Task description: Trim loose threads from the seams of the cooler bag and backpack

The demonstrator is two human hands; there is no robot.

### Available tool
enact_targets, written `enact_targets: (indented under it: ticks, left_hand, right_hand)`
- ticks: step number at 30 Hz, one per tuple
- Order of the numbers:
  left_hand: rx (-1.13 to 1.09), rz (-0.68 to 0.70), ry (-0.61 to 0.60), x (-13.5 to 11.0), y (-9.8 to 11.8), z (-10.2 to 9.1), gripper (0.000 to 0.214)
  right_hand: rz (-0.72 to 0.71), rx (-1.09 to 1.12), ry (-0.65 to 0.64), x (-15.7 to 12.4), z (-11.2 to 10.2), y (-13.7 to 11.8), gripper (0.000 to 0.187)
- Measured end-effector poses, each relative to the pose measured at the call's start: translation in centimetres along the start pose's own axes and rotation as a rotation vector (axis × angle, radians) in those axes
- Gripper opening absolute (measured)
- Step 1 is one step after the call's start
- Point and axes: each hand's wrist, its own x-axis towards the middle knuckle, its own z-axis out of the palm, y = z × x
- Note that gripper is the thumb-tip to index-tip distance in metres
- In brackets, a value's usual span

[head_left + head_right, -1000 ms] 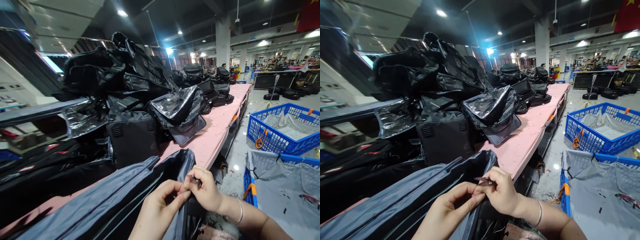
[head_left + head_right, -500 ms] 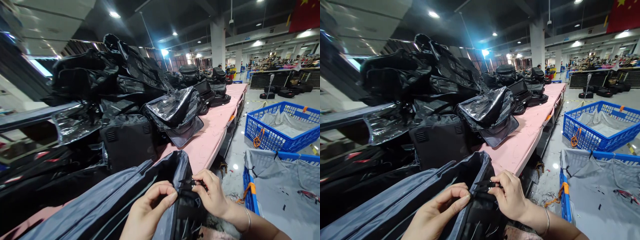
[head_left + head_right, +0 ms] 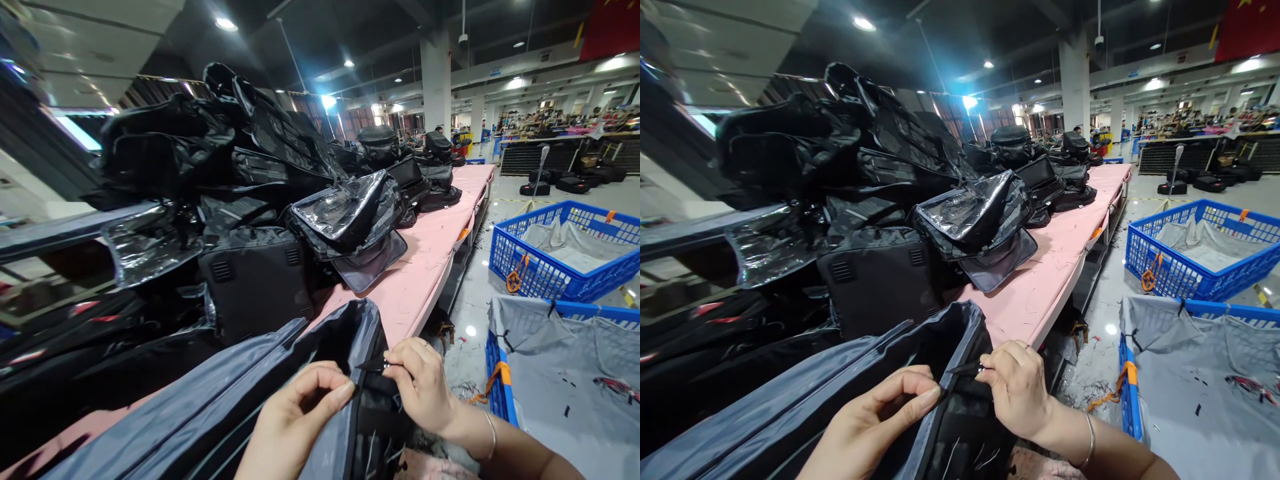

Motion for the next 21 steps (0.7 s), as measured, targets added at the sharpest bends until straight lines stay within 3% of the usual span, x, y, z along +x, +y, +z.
enact_targets:
  ticks: [5, 9, 14, 18, 21]
  left_hand:
    - [-0.026, -0.066, -0.059, -0.1, 0.4, -0.3, 0.029]
    - [0.048, 0.032, -0.044, 0.2, 0.2, -0.4, 0.025]
    - [0.080, 0.113, -0.008, 0.0, 0.2, -0.3, 0.022]
    - [0.035, 0.079, 0.043, 0.0, 0.8, -0.9, 0.027]
    - [0.016, 0.047, -0.068, 0.0, 1.1, -1.8, 0.044]
  right_hand:
    - [0.182, 0.188, -0.161, 0.7, -1.3, 0.0, 0.010]
    - [0.120, 0.199, -0.288, 1.2, -2.5, -0.5, 0.009]
    - [0.072, 0.159, -0.286, 1.3, -2.3, -0.8, 0.011]
    - [0.211, 0.350, -0.243, 0.6, -1.3, -0.5, 0.011]
    - [0.282, 0.484, -0.213, 0.0, -0.1, -0.3, 0.017]
